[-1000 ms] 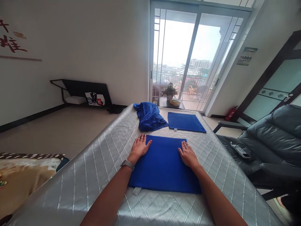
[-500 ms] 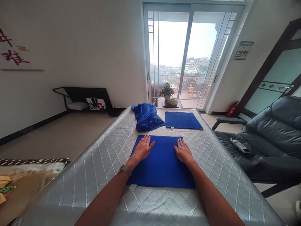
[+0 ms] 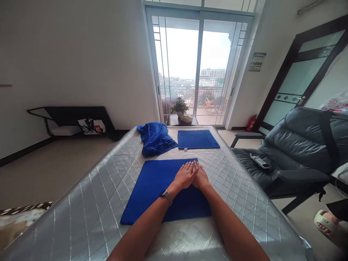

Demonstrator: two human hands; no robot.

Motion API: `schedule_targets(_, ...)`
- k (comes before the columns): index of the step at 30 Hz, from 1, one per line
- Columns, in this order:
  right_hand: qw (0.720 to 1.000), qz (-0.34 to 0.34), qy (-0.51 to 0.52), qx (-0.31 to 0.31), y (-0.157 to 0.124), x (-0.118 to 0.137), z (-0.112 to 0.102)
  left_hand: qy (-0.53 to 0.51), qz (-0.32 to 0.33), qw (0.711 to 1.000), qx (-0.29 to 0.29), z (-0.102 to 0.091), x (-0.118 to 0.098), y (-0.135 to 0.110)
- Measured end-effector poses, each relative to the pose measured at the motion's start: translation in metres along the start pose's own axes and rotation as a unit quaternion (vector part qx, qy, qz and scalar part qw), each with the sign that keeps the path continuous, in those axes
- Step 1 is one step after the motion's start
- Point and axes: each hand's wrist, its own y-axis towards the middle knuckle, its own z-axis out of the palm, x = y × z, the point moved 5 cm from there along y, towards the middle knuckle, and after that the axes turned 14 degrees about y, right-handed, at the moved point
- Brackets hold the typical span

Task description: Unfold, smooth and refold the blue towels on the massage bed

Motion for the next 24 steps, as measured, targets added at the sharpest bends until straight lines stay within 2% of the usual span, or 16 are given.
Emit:
schedule_targets(6,0.999,0.018,0.039,-0.029,0.002,0.003,-0.003,0.035,-0.056,0.998,0.021,0.000,0.045,-0.029)
schedule_targets(11,0.998,0.028,0.044,-0.019,0.002,0.003,-0.004,0.058,-0.126,0.989,0.058,-0.004,0.104,-0.063)
schedule_targets(16,0.999,0.034,0.022,-0.013,0.002,0.002,-0.004,0.079,-0.200,0.974,0.067,-0.006,0.163,-0.099)
schedule_targets(19,0.999,0.035,0.003,-0.014,0.004,0.001,-0.003,0.086,-0.220,0.970,0.058,-0.005,0.178,-0.110)
schedule_targets(24,0.999,0.030,-0.020,-0.021,0.006,-0.002,-0.001,0.069,-0.237,0.967,0.055,-0.005,0.178,-0.110)
